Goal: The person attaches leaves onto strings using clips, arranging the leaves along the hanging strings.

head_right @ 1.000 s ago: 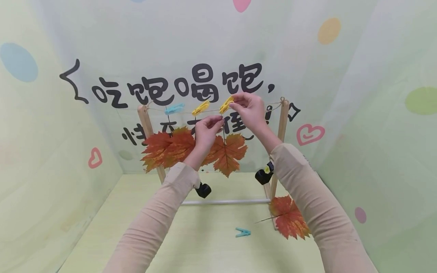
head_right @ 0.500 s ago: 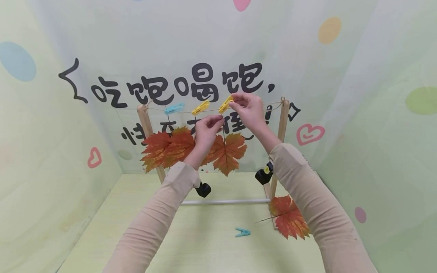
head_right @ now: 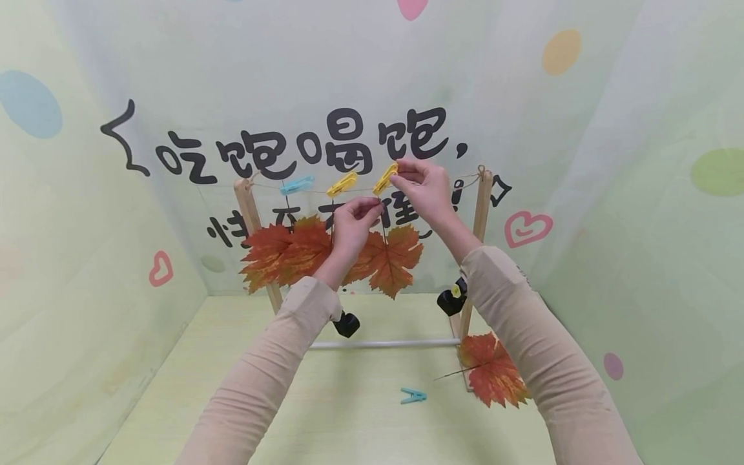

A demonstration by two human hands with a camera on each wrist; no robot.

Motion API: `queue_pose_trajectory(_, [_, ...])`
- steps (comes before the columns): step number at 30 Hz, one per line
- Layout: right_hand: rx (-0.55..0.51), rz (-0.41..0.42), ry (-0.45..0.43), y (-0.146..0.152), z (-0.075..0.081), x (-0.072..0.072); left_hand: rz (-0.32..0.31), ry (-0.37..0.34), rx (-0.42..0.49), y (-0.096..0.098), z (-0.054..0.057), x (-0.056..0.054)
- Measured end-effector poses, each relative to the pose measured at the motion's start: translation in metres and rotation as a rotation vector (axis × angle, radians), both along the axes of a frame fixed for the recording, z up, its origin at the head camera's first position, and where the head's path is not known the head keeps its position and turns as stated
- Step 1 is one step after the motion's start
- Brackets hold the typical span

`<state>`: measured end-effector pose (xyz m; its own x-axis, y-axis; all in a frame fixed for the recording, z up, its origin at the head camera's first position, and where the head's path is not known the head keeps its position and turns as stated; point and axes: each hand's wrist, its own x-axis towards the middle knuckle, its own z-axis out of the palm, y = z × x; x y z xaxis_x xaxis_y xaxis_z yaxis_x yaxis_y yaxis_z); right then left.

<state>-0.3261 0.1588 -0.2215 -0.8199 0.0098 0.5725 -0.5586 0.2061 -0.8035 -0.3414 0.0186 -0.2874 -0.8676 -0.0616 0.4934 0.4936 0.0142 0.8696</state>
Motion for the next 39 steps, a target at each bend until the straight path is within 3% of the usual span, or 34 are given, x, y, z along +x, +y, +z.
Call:
queue_pose_trajectory(13, [-0.043,0.027,0.023,0.01,-0.001,0.007,0.0,-0.009,-0.026,-0.005,-0.002,0.005])
queue_pose_trajectory(19, [-0.011,0.025,0.027,0.02,-0.003,0.012,0.021,-0.013,-0.042,-0.012,-0.003,0.01])
queue_pose_trajectory(26, [0.055,-0.028,0.005,0.034,-0.007,0.019,-0.012,-0.029,-0.04,-0.015,-0.002,0.015])
queue_pose_trajectory(30, [0.111,-0.058,-0.011,0.043,-0.014,0.024,-0.036,-0.032,-0.065,-0.013,-0.005,0.019])
queue_pose_trajectory(39, [0.172,-0.023,-0.074,0.064,-0.039,0.039,-0.094,-0.012,-0.098,-0.003,-0.022,0.026])
